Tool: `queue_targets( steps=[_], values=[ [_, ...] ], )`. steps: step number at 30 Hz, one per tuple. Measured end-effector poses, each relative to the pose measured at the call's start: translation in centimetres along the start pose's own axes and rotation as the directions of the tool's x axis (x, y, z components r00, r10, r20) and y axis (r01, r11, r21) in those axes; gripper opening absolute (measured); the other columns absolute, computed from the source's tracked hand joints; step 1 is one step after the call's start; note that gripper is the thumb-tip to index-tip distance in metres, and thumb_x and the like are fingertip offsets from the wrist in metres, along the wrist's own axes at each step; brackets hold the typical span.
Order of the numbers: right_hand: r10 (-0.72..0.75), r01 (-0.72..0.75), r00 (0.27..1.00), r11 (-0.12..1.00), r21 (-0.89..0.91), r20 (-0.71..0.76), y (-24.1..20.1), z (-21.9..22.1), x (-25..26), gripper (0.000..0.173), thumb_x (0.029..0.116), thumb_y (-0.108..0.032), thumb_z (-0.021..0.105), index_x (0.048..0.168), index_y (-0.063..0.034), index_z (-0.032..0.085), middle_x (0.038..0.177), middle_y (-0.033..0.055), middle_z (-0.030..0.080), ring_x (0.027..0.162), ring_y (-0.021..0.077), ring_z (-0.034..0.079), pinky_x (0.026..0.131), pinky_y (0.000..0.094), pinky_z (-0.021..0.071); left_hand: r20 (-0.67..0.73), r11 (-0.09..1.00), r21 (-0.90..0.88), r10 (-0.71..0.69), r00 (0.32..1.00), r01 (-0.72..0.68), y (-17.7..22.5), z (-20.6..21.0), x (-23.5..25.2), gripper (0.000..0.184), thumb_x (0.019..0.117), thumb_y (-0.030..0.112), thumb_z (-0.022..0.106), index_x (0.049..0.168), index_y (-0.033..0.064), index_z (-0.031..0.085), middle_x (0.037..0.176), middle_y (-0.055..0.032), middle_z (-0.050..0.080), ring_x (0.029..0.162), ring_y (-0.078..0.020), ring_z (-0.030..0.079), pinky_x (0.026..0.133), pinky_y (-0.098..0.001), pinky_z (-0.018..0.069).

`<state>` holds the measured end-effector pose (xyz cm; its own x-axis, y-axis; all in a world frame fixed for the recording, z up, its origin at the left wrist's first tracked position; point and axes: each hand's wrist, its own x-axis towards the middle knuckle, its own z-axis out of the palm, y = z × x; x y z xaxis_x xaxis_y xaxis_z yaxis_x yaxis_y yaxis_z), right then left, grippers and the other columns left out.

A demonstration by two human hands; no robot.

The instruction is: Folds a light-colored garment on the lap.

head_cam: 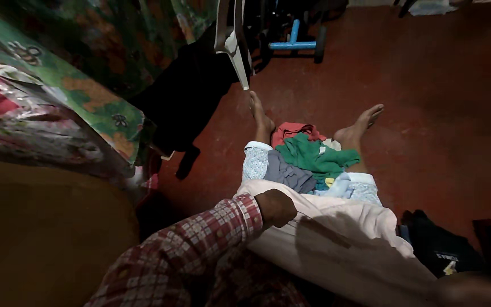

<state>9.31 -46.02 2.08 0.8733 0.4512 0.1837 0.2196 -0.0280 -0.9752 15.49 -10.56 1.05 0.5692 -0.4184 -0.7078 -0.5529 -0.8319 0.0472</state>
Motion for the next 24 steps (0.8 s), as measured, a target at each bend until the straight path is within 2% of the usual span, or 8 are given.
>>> queue_targets(
  steps=[2,6,8,12,14,16,19,24],
  values=[
    [-0.018,0.018,1.0,1.0,0.011,0.025,0.1,-0.2,0.0,0.012,0.0981,-0.027,0.068,0.11,-0.0301,0.071,0.098,-0.0226,0.071,0.083,-0.0089,0.065,0.073,0.0128,0.055,-0.018,1.0,0.018,0.007,1.0,-0.006,-0.2,0.6,0.3,0.015,0.1002,0.017,0.059,0.106,0.009,0.07,0.098,-0.0144,0.068,0.09,-0.0362,0.068,0.071,-0.0579,0.0546],
    [-0.024,0.024,1.0,1.0,0.003,0.009,0.4,0.1,0.0,0.014,0.0979,-0.022,0.067,0.108,-0.0302,0.07,0.095,-0.0235,0.07,0.082,-0.0096,0.063,0.073,0.012,0.0533,-0.139,0.996,0.01,0.095,0.986,-0.094,-0.5,-0.1,-1.1,0.02,0.1031,0.014,0.055,0.115,0.0052,0.068,0.122,-0.0199,0.062,0.097,-0.0401,0.067,0.078,-0.0579,0.0549],
    [-0.029,0.029,1.0,0.999,-0.029,0.0,0.5,0.1,-0.1,0.014,0.0977,-0.02,0.066,0.107,-0.0301,0.07,0.094,-0.0246,0.069,0.082,-0.0108,0.062,0.073,0.0113,0.0527,-0.253,0.989,-0.013,0.139,0.957,-0.147,-0.7,-0.7,-2.4,0.024,0.1059,0.016,0.051,0.115,0.0025,0.068,0.124,-0.0208,0.061,0.095,-0.0399,0.067,0.077,-0.0568,0.0545],
    [-0.013,0.011,0.999,0.997,-0.07,-0.04,0.3,0.2,-0.1,0.013,0.0954,-0.018,0.069,0.103,-0.0288,0.069,0.091,-0.0247,0.068,0.078,-0.0112,0.061,0.069,0.0112,0.0522,-0.539,0.967,0.024,0.228,0.811,-0.255,-1.2,-0.9,-5.7,0.023,0.1047,0.014,0.051,0.103,0.0013,0.07,0.107,-0.0195,0.064,0.071,-0.034,0.065,0.061,-0.0494,0.0537],
    [0.0,-0.002,0.999,0.999,-0.047,-0.044,0.3,0.3,-0.1,0.017,0.0945,-0.016,0.069,0.103,-0.0298,0.069,0.091,-0.0248,0.069,0.077,-0.0111,0.061,0.069,0.0107,0.052,-0.591,0.959,0.054,0.256,0.765,-0.279,-1.3,0.0,-6.5,0.024,0.1048,0.017,0.052,0.104,0.0038,0.072,0.102,-0.0168,0.065,0.069,-0.0315,0.065,0.058,-0.0474,0.0534],
    [0.003,-0.003,1.0,1.0,-0.014,-0.016,0.5,0.3,-0.1,0.014,0.0961,-0.021,0.068,0.105,-0.0311,0.07,0.093,-0.0243,0.069,0.08,-0.0106,0.062,0.071,0.011,0.0528,-0.496,0.967,0.019,0.229,0.837,-0.253,-0.7,0.8,-7.0,0.022,0.1019,0.018,0.058,0.112,0.0053,0.073,0.107,-0.0176,0.069,0.081,-0.0359,0.07,0.066,-0.0534,0.056],
    [0.016,-0.016,1.0,1.0,0.019,0.024,0.5,0.7,0.2,0.011,0.0964,-0.024,0.069,0.105,-0.0311,0.07,0.095,-0.0236,0.07,0.082,-0.0099,0.063,0.072,0.012,0.0535,-0.177,0.985,-0.115,0.107,0.978,-0.128,1.0,1.9,-6.6,0.032,0.1002,0.027,0.064,0.124,0.0051,0.067,0.121,-0.0183,0.067,0.109,-0.0399,0.065,0.085,-0.0597,0.0532],
    [0.058,-0.055,0.997,0.996,-0.068,0.044,-0.2,1.6,0.4,0.007,0.0942,-0.017,0.069,0.1,-0.0202,0.068,0.088,-0.0214,0.067,0.079,-0.0095,0.062,0.069,0.0141,0.0536,-0.139,0.979,-0.157,0.107,0.985,-0.128,2.2,3.4,-5.4,0.021,0.1024,0.008,0.053,0.118,0.0,0.066,0.109,-0.0222,0.068,0.1,-0.0433,0.067,0.08,-0.06,0.0536]
  ],
)
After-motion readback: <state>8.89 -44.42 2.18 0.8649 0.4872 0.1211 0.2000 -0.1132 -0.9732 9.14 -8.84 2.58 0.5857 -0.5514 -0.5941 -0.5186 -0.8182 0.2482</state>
